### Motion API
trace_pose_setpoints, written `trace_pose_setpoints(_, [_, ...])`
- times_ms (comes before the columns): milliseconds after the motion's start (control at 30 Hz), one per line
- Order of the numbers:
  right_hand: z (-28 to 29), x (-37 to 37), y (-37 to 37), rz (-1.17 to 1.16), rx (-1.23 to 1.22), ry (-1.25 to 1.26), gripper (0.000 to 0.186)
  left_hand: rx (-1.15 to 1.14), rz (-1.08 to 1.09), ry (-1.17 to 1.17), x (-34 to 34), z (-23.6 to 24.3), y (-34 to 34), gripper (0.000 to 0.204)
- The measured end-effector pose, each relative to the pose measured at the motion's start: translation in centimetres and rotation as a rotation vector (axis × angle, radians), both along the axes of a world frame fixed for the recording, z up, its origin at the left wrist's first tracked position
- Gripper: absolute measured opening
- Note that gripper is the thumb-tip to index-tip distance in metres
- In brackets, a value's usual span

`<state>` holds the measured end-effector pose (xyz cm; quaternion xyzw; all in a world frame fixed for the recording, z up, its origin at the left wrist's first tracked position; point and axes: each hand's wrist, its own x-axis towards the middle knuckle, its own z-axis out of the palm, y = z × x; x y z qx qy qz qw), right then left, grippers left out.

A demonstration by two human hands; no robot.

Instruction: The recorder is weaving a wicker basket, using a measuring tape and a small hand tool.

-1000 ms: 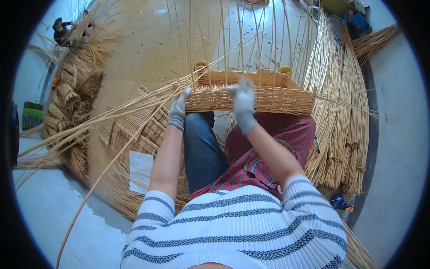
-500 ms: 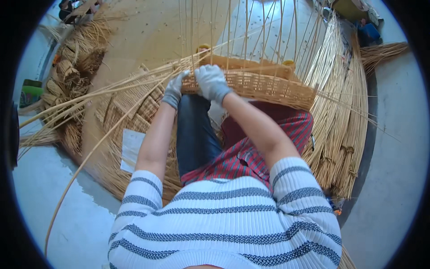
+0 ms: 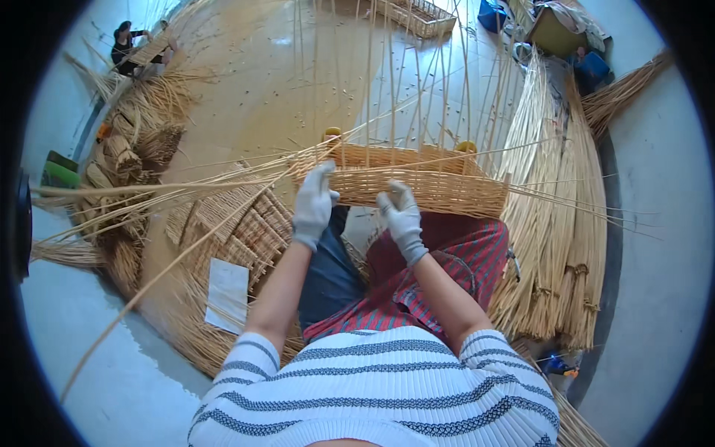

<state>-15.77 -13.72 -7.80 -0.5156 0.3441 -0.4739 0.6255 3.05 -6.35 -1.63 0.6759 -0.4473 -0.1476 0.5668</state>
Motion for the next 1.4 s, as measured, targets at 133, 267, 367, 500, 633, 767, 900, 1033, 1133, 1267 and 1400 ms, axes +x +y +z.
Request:
trace_pose_setpoints(133, [6.3, 1.9, -4.7, -0.033, 0.097, -0.028, 0.038, 0.758, -0.362, 0.402, 4.3, 1.7, -4.9, 0.042])
trace_pose_setpoints(267, [10.7, 9.1, -12.6, 0.139, -0.672, 0.617, 0.074, 0.681, -0.156, 0.412, 1.6, -0.1, -6.2, 0.046])
trace_pose_setpoints(367, [12.2, 10.7, -16.1, -0.012, -0.572, 0.361, 0.088, 0.618, -0.171, 0.484, 0.5, 0.2, -7.1, 0.046])
trace_pose_setpoints(500, [5.6, -0.2, -11.0, 0.131, -0.138, -0.518, 0.051, 0.465, 0.101, -0.071, -0.3, 1.6, -4.4, 0.036])
trace_pose_setpoints(633, [5.4, -2.5, -9.6, -0.215, -0.350, 0.160, 0.031, 0.298, -0.269, -0.550, -4.7, 2.9, -4.5, 0.069])
trace_pose_setpoints(767, [11.7, 2.2, -16.1, -0.239, -1.081, 1.005, 0.063, 0.512, -0.232, -0.585, -8.1, 1.1, -6.3, 0.085])
trace_pose_setpoints(900, [11.0, -3.3, -14.1, -0.086, -0.407, 0.095, 0.069, 0.424, -0.178, -0.699, -7.3, 0.4, -5.7, 0.062])
trace_pose_setpoints(1033, [2.3, -11.8, -11.9, -0.245, -0.249, 0.038, 0.040, 0.210, -0.152, -0.921, -10.2, 1.3, -8.4, 0.057])
trace_pose_setpoints(1133, [6.9, -9.3, -13.0, -0.353, -0.751, 0.553, 0.036, 0.431, -0.349, -0.679, -14.1, 4.0, -8.2, 0.079])
trace_pose_setpoints(1267, [11.5, -7.0, -18.7, -0.126, -0.618, 0.703, 0.045, 0.478, -0.361, -0.659, -16.0, 1.6, -10.5, 0.084])
trace_pose_setpoints(1400, [10.2, -12.9, -13.8, -0.362, -0.361, -0.580, 0.016, 0.493, -0.301, -0.874, -15.4, 0.5, -10.4, 0.054])
